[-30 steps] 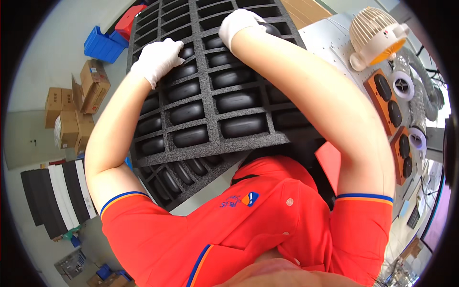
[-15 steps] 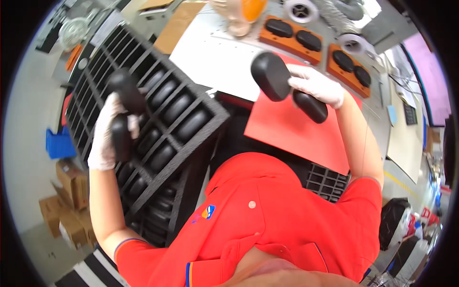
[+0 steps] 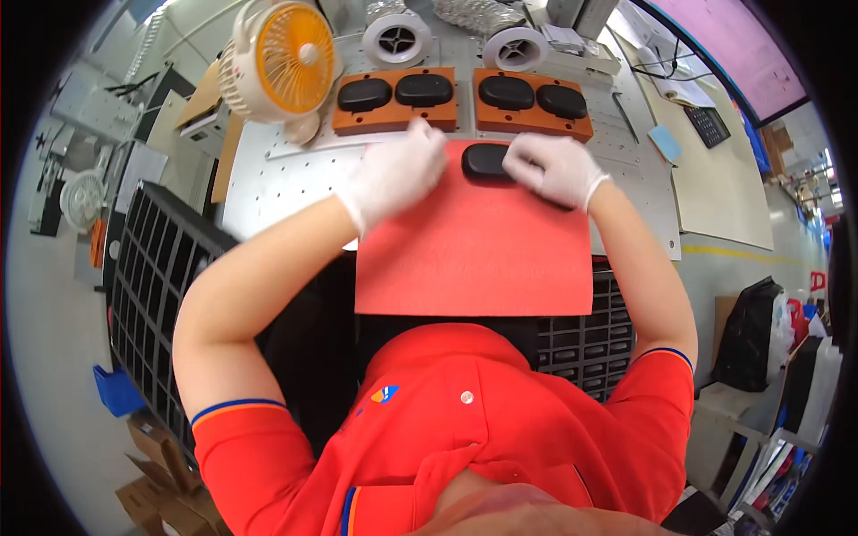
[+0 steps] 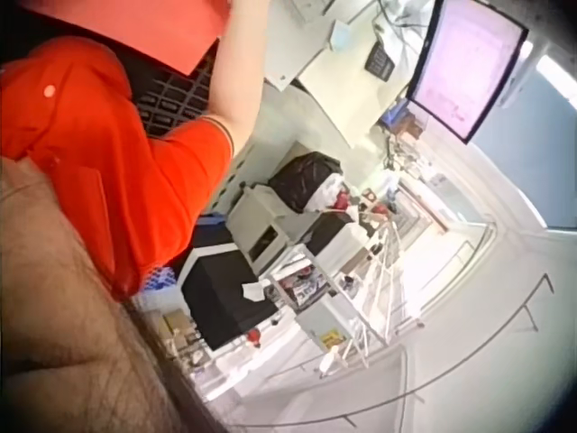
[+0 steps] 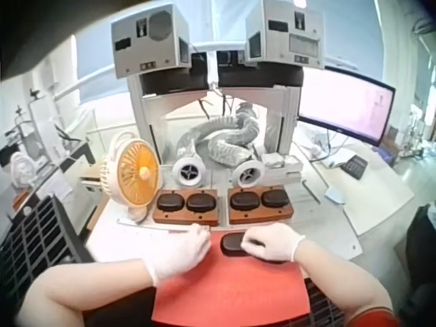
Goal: The person sorts electronic components by hand, placing them into a component tray at an assembly station.
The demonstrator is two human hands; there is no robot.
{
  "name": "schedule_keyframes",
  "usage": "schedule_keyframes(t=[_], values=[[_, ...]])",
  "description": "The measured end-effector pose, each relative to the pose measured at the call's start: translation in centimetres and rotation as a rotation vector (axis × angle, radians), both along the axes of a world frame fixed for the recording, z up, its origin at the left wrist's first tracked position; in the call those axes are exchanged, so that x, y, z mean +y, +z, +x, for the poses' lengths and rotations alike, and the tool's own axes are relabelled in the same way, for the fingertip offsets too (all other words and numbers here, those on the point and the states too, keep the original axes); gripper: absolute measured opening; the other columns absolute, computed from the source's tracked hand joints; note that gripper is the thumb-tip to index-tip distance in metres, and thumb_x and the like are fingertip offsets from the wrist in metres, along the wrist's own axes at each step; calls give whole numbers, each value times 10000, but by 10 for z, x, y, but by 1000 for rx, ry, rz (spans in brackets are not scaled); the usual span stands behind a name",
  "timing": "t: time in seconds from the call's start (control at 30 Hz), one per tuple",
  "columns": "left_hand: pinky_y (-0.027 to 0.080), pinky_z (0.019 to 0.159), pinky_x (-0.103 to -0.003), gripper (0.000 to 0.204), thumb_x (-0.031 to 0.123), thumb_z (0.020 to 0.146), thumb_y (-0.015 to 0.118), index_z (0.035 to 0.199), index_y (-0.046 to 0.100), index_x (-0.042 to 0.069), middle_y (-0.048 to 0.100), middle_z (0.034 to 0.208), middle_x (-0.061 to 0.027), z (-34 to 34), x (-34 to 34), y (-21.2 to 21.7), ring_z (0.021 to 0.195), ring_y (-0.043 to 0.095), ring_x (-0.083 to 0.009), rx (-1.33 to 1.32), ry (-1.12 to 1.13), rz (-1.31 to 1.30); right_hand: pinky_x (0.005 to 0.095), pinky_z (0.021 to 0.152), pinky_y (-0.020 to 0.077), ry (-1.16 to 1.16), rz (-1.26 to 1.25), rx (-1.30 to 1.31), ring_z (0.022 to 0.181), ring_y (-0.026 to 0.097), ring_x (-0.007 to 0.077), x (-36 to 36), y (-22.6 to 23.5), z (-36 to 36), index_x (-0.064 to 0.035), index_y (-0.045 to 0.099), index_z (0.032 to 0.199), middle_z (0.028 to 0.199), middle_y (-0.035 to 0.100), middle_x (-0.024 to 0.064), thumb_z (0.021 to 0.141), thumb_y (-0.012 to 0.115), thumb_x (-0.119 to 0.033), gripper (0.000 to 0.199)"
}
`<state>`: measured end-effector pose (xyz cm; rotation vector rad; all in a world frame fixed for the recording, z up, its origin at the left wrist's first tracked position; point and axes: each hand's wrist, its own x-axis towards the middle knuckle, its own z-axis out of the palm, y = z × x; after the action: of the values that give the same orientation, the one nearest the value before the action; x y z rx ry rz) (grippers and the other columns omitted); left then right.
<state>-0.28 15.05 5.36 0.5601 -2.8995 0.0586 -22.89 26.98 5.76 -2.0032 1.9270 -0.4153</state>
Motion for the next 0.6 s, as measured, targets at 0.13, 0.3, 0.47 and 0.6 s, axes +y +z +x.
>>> schedule_keyframes(t=[0.13,0.3,0.47,0.6], values=[[509,635,-401,167,213,884,537,893,524,46,548,834,-147,-3,31,-34,733,627,-305,22,-356,294,354,641,497,497,-124,-76,729,610,284,8,-29,27,-121,575,771,739,596,68,842,665,-311,221],[461,851,-437,194,191,789,636,885,625,22,616,954,-158,-13,-62,-8,949,582,-342,357,-208,198,420,970,441,192,-484,-112,1112,531,357,-53,-24,7,-91,494,1300,1176,578,165,801,586,-6,514],[397,995,-440,625,315,776,723,1328,500,124,536,1239,-170,18,-163,-27,1189,476,-368,-7,141,-52,418,1037,375,-99,-38,624,1265,435,353,-119,-13,-17,-120,298,1448,1340,475,163,733,640,41,809],[428,941,-422,624,160,672,811,1249,579,122,547,1167,-159,3,-131,-14,1072,527,-353,344,2,19,381,918,444,-184,-256,737,1067,551,284,-104,-9,-24,-116,550,1204,1116,544,111,638,803,-169,623]])
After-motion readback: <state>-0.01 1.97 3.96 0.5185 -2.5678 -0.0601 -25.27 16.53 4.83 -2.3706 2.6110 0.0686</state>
